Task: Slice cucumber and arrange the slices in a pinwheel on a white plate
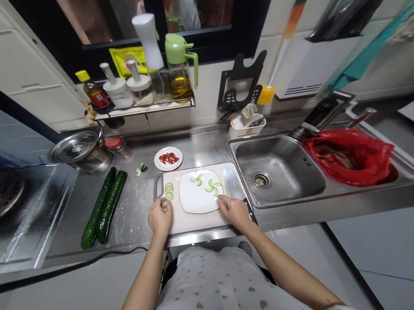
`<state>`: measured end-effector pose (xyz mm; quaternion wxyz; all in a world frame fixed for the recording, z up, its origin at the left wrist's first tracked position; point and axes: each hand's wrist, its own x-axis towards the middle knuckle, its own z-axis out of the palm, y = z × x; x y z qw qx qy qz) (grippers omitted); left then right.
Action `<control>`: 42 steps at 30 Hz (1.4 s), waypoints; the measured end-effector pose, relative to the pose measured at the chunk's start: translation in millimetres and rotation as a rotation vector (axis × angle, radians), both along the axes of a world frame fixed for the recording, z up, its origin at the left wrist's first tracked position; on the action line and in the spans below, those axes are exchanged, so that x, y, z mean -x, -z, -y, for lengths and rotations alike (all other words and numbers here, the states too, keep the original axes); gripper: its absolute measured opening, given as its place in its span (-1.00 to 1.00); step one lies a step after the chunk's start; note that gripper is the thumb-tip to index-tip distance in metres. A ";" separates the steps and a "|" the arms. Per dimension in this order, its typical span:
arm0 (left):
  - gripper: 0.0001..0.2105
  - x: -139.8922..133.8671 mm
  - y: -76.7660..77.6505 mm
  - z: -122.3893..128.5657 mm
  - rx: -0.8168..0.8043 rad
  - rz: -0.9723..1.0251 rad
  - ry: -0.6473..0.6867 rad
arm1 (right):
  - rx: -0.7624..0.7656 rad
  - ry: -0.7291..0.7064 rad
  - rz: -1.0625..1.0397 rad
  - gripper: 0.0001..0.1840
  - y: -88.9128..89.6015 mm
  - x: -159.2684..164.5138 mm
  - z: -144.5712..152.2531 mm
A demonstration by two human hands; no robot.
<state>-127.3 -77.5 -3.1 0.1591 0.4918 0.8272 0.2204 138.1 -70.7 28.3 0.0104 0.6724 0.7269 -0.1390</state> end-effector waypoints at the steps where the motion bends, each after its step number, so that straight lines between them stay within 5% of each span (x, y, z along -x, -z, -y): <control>1: -0.75 4.0 -0.9 -2.9 0.017 -0.009 -0.030 | -0.007 0.002 -0.004 -0.54 -0.6 -0.2 -0.2; 11: -0.67 4.5 2.5 -24.2 0.103 -0.093 -0.057 | -0.040 0.015 -0.030 -0.56 -2.3 -2.4 -1.6; 28: -0.89 -4.6 5.2 -23.7 -0.012 0.019 -0.074 | -0.039 0.020 -0.044 -0.56 -2.7 -0.6 -1.8; 35: -0.86 3.5 7.2 -28.9 -0.206 0.431 -0.095 | -0.070 0.025 -0.131 -0.58 -4.3 -0.4 -3.5; 42: -0.73 -12.0 -18.1 -29.4 -0.249 0.993 0.063 | -0.189 -0.102 -0.515 -0.71 -22.4 20.1 -18.4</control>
